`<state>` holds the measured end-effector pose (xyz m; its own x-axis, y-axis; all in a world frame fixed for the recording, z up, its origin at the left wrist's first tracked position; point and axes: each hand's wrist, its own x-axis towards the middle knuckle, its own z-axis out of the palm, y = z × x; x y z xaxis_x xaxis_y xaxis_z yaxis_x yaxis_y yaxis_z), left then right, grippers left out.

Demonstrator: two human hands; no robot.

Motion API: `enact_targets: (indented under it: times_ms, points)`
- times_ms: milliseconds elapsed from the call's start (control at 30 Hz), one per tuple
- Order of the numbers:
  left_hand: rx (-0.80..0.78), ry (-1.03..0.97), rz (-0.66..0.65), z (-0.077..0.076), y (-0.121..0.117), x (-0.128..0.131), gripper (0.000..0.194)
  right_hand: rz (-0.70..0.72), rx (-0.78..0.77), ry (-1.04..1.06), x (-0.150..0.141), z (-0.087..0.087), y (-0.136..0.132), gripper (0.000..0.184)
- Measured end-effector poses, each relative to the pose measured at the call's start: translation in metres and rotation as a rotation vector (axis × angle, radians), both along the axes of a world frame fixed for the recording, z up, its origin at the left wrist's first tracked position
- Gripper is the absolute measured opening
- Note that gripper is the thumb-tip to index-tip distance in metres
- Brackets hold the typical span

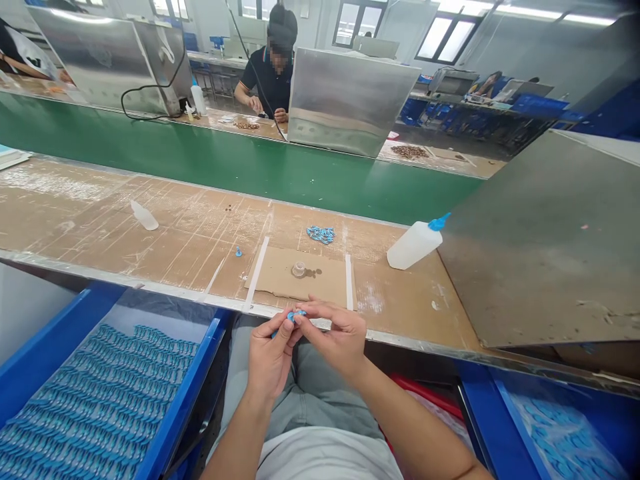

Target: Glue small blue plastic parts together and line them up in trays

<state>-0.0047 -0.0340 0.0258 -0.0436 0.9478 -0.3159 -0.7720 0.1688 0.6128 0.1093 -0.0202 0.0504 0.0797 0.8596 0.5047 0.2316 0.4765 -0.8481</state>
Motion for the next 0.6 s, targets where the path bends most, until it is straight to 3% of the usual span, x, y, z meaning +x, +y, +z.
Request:
enact_targets:
  times_ms: [333,600]
  points:
    - [-0.138,0.005,-0.164,0.001,0.001,0.013,0.036,-0.085,-0.111,-0.009,0.016,0.017,-0.01,0.014]
    - [-0.153,0.103,-0.301,-0.021,0.007,0.036,0.043,-0.017,-0.384,0.18,0.043,0.023,-0.026,0.035]
